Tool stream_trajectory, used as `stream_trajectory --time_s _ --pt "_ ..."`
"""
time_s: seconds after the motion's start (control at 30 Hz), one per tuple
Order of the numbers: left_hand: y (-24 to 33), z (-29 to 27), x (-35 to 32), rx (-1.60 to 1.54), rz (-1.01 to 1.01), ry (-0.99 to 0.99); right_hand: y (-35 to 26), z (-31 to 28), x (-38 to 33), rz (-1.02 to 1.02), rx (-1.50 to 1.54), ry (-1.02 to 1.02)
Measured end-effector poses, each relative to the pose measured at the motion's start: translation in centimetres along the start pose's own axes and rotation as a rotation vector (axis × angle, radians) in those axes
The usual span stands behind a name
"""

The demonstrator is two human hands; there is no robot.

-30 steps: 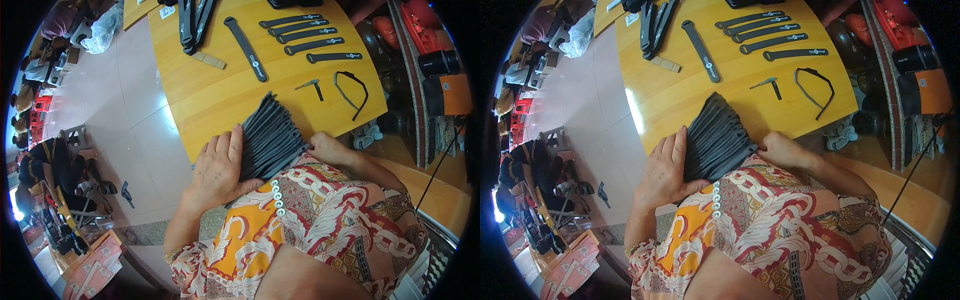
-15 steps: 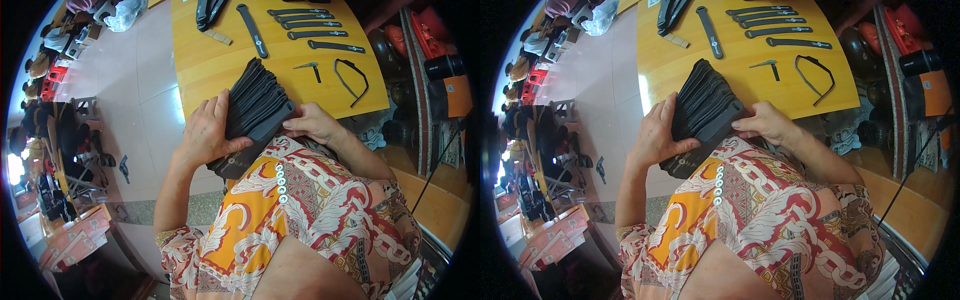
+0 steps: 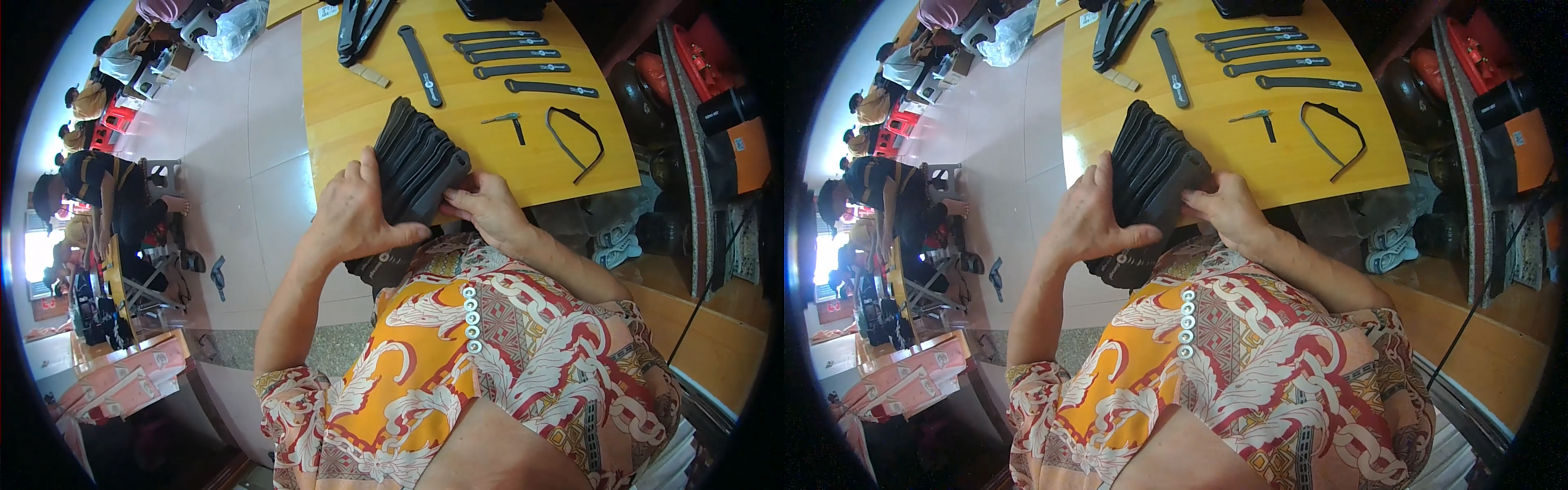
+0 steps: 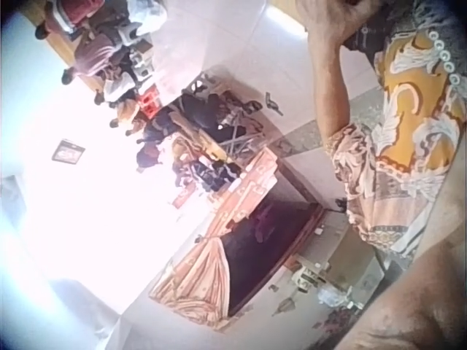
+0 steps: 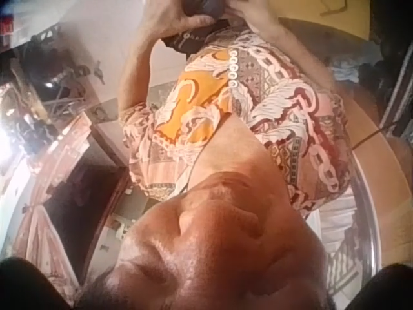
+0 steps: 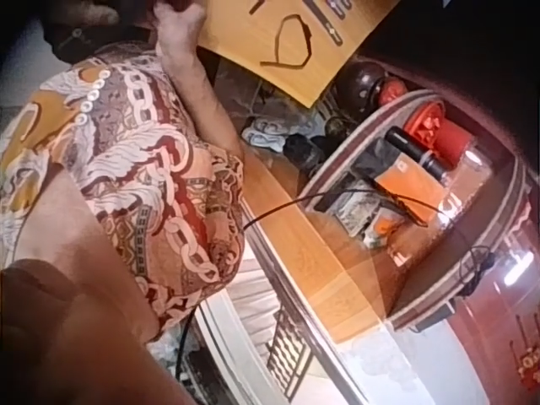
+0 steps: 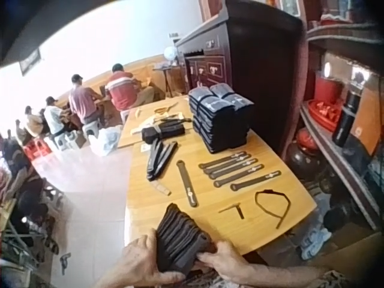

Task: Assembling and binding a stack of black flexible ribbed parts using a strap.

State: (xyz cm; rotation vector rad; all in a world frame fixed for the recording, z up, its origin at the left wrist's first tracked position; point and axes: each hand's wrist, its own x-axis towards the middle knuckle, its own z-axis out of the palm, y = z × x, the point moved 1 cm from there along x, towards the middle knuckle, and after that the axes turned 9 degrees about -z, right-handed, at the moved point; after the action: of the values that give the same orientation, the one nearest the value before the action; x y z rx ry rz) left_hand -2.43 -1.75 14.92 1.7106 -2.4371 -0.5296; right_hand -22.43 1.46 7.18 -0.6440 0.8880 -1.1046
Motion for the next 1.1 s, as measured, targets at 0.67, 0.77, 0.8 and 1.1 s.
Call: stream_trajectory --time_s 0.67,0.77,0.8,1.1 --pt "-8.0 -1.6 0.3 -1.379 -0.334 -0.184 -3.7 4.5 2.8 -0.455 -0.116 -0.155" --pt "-10.6 3.4 -2.4 -2.173 -0.014 -0.202 -3.7 4.0 4.2 -0.492 -0.24 -0.103" --pt "-10.7 3.2 -2.7 -2.174 -0.021 -0.19 -3.6 3.8 4.3 -0.364 -0.253 -0.151" --pt "-6.1 6.8 -4.5 -2.252 -0.119 -0.007 -4.5 6.2 3.8 -0.372 -0.576 -0.272"
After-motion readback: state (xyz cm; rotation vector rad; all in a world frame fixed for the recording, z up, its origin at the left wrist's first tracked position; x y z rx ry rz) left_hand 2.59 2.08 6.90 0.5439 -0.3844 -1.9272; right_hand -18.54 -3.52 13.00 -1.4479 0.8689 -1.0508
